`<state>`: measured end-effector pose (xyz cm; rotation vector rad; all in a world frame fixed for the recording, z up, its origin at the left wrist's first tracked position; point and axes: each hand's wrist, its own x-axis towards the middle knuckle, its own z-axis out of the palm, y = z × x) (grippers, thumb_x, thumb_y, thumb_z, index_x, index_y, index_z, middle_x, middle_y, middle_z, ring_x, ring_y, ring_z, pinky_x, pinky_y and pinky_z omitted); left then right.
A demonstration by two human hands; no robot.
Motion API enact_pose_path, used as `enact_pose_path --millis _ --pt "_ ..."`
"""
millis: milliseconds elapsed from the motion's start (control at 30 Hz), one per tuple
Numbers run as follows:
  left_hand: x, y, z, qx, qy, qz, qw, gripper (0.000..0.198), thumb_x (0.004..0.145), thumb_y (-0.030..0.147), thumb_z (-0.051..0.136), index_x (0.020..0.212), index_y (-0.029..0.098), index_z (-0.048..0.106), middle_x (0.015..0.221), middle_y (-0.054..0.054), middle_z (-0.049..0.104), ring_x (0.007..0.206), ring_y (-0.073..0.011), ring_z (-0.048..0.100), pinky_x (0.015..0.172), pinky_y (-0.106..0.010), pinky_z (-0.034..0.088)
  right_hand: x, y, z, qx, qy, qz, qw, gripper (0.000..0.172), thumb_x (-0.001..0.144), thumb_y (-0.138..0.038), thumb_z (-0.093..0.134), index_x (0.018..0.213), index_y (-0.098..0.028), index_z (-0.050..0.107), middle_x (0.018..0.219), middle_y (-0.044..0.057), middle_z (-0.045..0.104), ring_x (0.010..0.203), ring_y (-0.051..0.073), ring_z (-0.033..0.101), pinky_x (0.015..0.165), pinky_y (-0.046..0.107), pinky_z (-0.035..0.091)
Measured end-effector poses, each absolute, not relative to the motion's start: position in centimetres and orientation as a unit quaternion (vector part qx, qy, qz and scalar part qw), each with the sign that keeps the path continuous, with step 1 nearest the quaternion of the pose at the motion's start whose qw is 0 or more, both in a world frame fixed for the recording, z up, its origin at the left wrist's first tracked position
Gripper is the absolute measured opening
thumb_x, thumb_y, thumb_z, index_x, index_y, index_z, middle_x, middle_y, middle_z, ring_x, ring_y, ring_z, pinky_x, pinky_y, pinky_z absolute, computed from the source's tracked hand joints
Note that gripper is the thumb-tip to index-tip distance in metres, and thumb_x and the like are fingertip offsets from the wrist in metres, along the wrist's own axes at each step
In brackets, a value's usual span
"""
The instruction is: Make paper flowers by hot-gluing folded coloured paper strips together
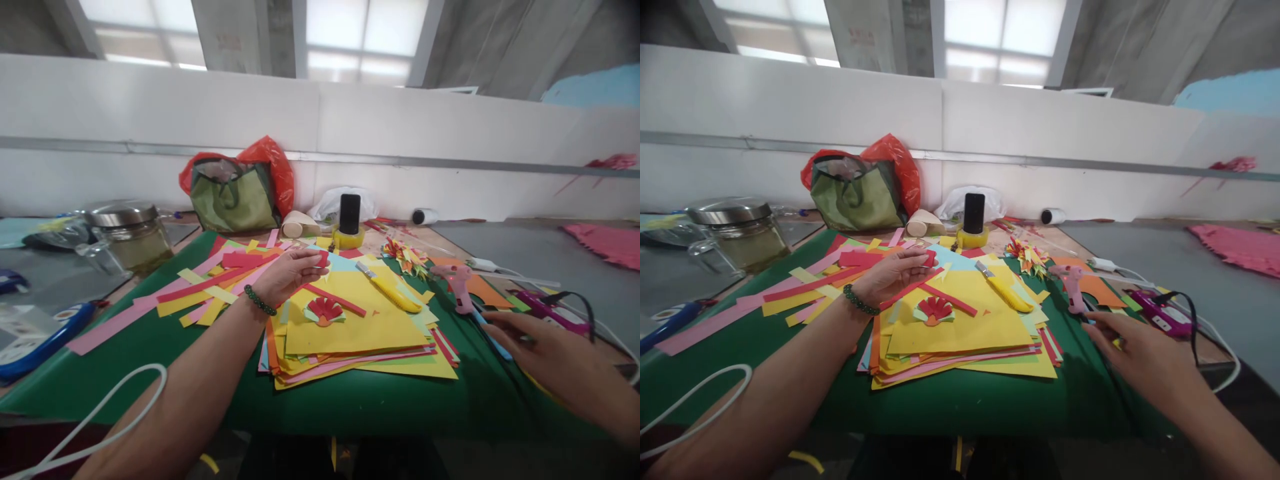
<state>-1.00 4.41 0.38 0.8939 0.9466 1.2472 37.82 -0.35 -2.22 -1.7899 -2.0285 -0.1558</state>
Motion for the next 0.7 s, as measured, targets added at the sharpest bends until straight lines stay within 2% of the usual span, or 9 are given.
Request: enact_pose_path --millis 100,167,400,567,700 --pt "-0.8 4.1 0.4 0.406 0.397 0.527 0.632 0.010 0.073 0.011 0.076 0.073 0.011 0.067 0.074 -0.005 0.071 0.074 -0.0150 0.071 0.079 -0.025 0.055 33.8 -0.4 -1.4 -0.581 -0.771 0.038 0.260 0.034 0.079 -0.053 0.049 0.085 -0.029 0.072 0.080 0.004 0.075 0.056 0.021 0.065 0.053 0.033 0.052" --pt "-0.7 3.9 0.4 0.416 0.395 0.517 0.636 0.010 0.072 0.014 0.078 0.073 0.011 0.068 0.075 -0.006 0.072 0.076 -0.0148 0.070 0.079 -0.025 0.054 31.3 -0.2 -0.8 -0.525 -0.798 0.051 0.291 0.035 0.082 -0.054 0.049 0.085 -0.026 0.071 0.075 0.004 0.074 0.053 0.019 0.062 0.051 0.031 0.051" --pt "-0.3 3.6 0.5 0.426 0.394 0.506 0.638 0.012 0.067 0.013 0.081 0.072 0.011 0.070 0.077 -0.006 0.072 0.078 -0.0155 0.070 0.077 -0.024 0.053 24.2 2.0 1.4 -0.391 -0.844 0.105 0.351 0.027 0.088 -0.041 0.051 0.093 -0.021 0.068 0.087 0.006 0.072 0.069 0.016 0.065 0.058 0.027 0.053" --pt "-0.3 3.4 0.5 0.442 0.383 0.497 0.641 0.021 0.060 0.018 0.086 0.074 0.011 0.072 0.076 -0.004 0.072 0.077 -0.0146 0.069 0.077 -0.023 0.052 20.0 4.5 1.3 -0.348 -0.847 0.139 0.377 0.025 0.085 -0.038 0.055 0.096 -0.018 0.067 0.086 0.006 0.070 0.066 0.014 0.062 0.057 0.026 0.051" --pt "-0.4 3.5 0.3 0.468 0.379 0.483 0.636 0.026 0.056 0.022 0.088 0.074 0.011 0.073 0.072 -0.004 0.071 0.072 -0.0129 0.068 0.074 -0.022 0.051 18.0 5.7 1.1 -0.318 -0.836 0.173 0.413 0.021 0.084 -0.034 0.055 0.083 -0.017 0.066 0.074 0.004 0.069 0.062 0.013 0.060 0.054 0.023 0.047"
